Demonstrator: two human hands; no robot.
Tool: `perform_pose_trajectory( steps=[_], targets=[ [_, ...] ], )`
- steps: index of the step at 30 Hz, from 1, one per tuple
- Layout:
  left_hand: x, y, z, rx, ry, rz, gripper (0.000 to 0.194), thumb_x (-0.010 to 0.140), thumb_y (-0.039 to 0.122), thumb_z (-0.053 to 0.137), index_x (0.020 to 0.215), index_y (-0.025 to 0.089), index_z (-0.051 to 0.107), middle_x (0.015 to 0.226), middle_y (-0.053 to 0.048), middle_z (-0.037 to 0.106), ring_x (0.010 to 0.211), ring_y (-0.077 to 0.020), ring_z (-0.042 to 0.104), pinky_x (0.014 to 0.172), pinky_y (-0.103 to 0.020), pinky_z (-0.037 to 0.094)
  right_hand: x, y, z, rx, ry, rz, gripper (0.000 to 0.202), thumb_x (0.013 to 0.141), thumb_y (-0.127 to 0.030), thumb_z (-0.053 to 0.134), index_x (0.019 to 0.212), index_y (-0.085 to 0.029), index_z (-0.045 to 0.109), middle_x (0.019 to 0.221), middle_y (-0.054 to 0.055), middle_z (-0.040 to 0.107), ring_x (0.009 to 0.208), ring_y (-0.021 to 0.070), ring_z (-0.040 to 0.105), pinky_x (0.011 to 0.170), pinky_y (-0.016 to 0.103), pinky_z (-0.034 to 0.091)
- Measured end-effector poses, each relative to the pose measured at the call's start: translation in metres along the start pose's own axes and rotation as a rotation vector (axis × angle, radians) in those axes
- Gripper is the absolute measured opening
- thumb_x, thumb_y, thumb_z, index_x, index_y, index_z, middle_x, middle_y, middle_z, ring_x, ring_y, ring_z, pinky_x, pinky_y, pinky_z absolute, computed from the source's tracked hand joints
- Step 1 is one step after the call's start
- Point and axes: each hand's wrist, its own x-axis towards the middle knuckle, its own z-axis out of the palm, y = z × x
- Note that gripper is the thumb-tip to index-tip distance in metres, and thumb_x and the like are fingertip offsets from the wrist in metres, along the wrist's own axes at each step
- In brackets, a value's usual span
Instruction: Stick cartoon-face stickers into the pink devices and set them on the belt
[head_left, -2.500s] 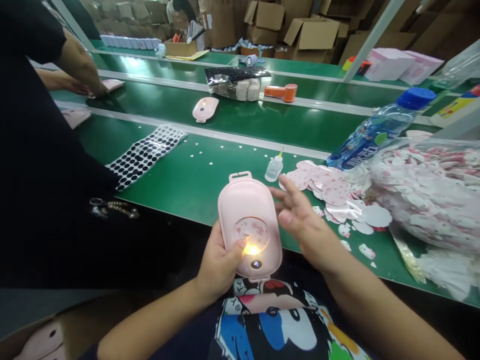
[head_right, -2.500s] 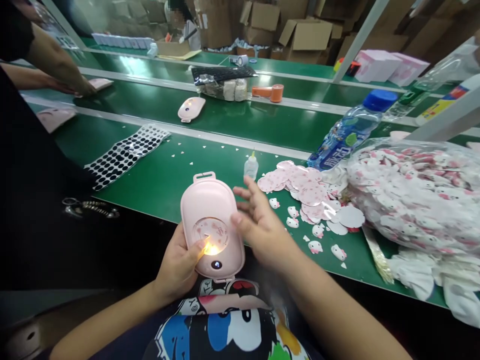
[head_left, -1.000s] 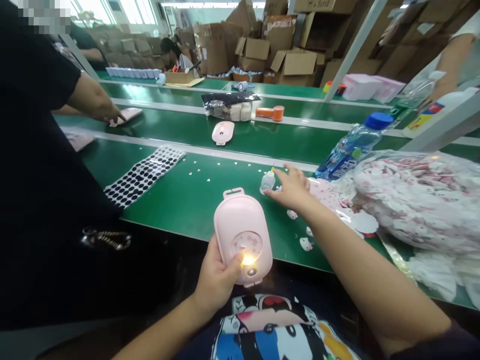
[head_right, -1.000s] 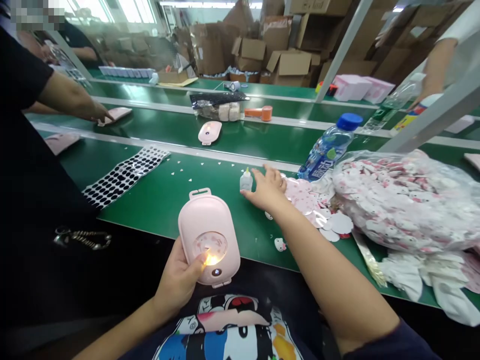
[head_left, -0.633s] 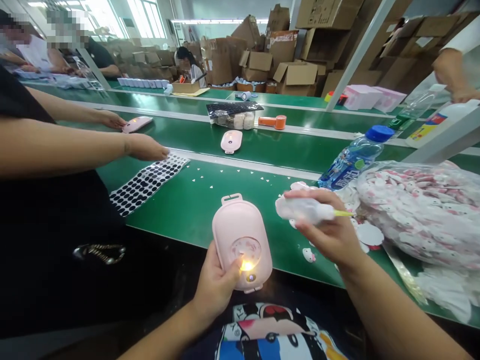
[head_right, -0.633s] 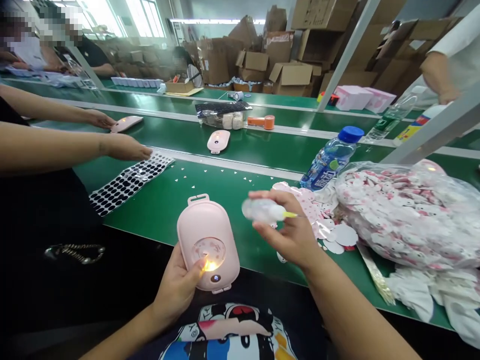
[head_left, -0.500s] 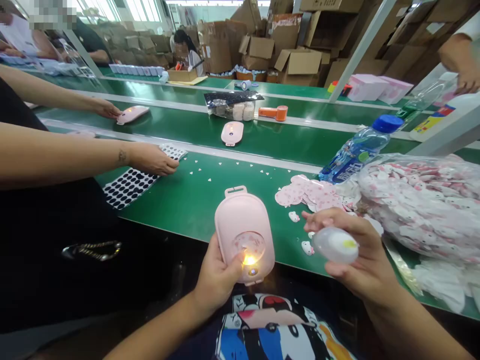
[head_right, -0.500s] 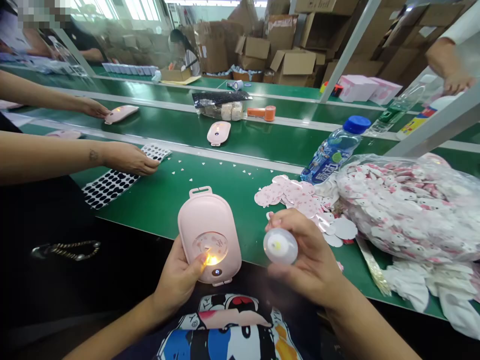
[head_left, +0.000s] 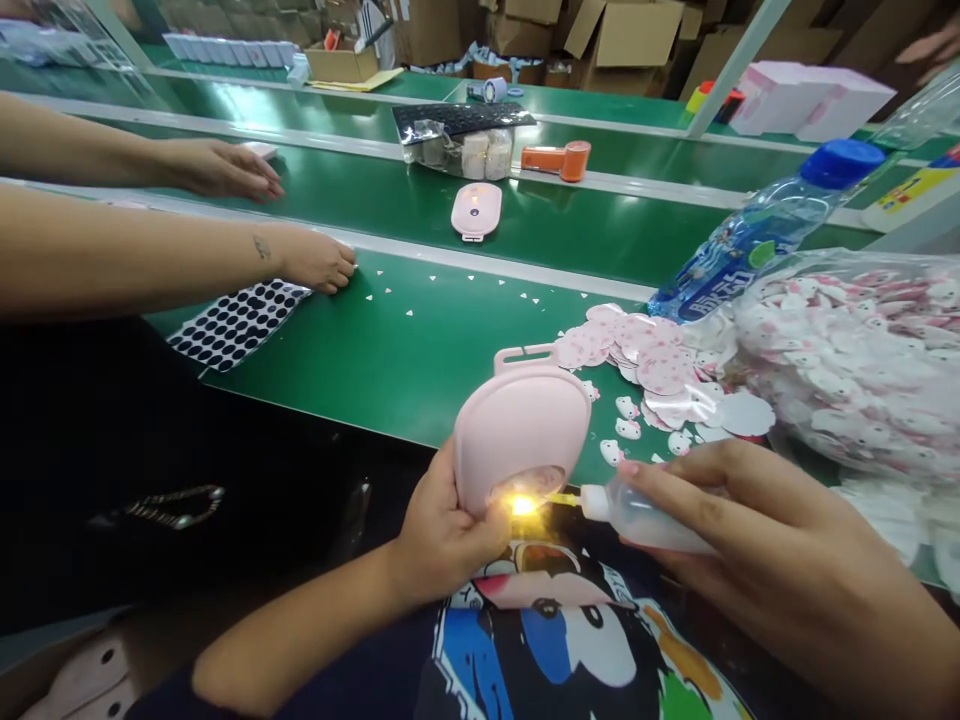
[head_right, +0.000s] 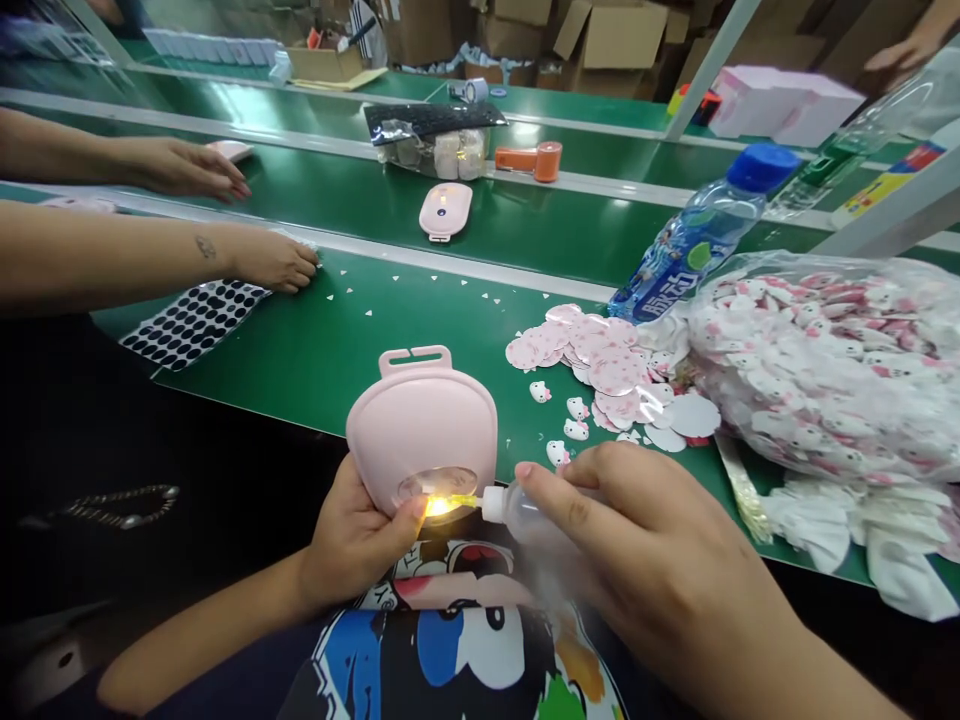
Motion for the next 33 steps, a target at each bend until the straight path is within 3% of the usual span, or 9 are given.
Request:
perform_pose_trajectory(
  steps=[8,13,21,28,33],
  targets=[
    [0.000,0.007,0.001,-0.031,-0.093,-0.047,0.054,0.085,0.017,0.064,0.137,0.016,0.048,0.126,-0.016,0.067,0.110,-0.0330,0.066,0.097,-0.047,0.055,0.000,0.001,-0.001,-0.017,-0.004,-0.023,0.052,0.090,-0.012,0.052,0.140,-0.026,0.048,0.099,0.009,0.057,0.085,0.0228,0.057,0.064,0.036,0.054],
    [-0.002,-0.001,-0.001,-0.040,-0.052,-0.022,0.060,0.083,0.015,0.066,0.140,0.017,0.043,0.128,-0.016,0.065,0.112,-0.0329,0.066,0.096,-0.046,0.056,-0.002,0.001,-0.002,-0.009,-0.003,-0.015,0.051,0.089,-0.013,0.054,0.139,-0.025,0.049,0.102,0.011,0.056,0.088,0.0237,0.056,0.065,0.037,0.053],
    [0.001,0.004,0.001,-0.087,-0.098,-0.014,0.060,0.082,0.011,0.067,0.138,0.020,0.047,0.120,-0.012,0.070,0.110,-0.0297,0.067,0.096,-0.041,0.056,-0.002,0.001,-0.002,-0.013,-0.019,-0.016,0.051,0.089,-0.012,0.051,0.139,-0.027,0.048,0.100,0.010,0.056,0.086,0.0233,0.056,0.064,0.036,0.054],
    [-0.002,0.003,-0.002,-0.019,-0.044,-0.069,0.061,0.083,0.018,0.065,0.140,0.012,0.044,0.127,-0.020,0.065,0.111,-0.0366,0.065,0.094,-0.051,0.056,-0.008,0.003,-0.003,-0.015,-0.040,0.017,0.054,0.089,-0.012,0.052,0.140,-0.030,0.047,0.102,0.009,0.056,0.087,0.0234,0.056,0.066,0.037,0.054],
    [-0.001,0.009,-0.001,-0.020,-0.065,-0.062,0.063,0.083,0.019,0.065,0.142,0.012,0.043,0.126,-0.020,0.066,0.110,-0.0365,0.066,0.095,-0.052,0.056,-0.008,0.001,-0.002,-0.013,-0.030,0.024,0.051,0.090,-0.012,0.050,0.138,-0.030,0.050,0.102,0.009,0.057,0.086,0.0229,0.056,0.065,0.036,0.054]
  ],
)
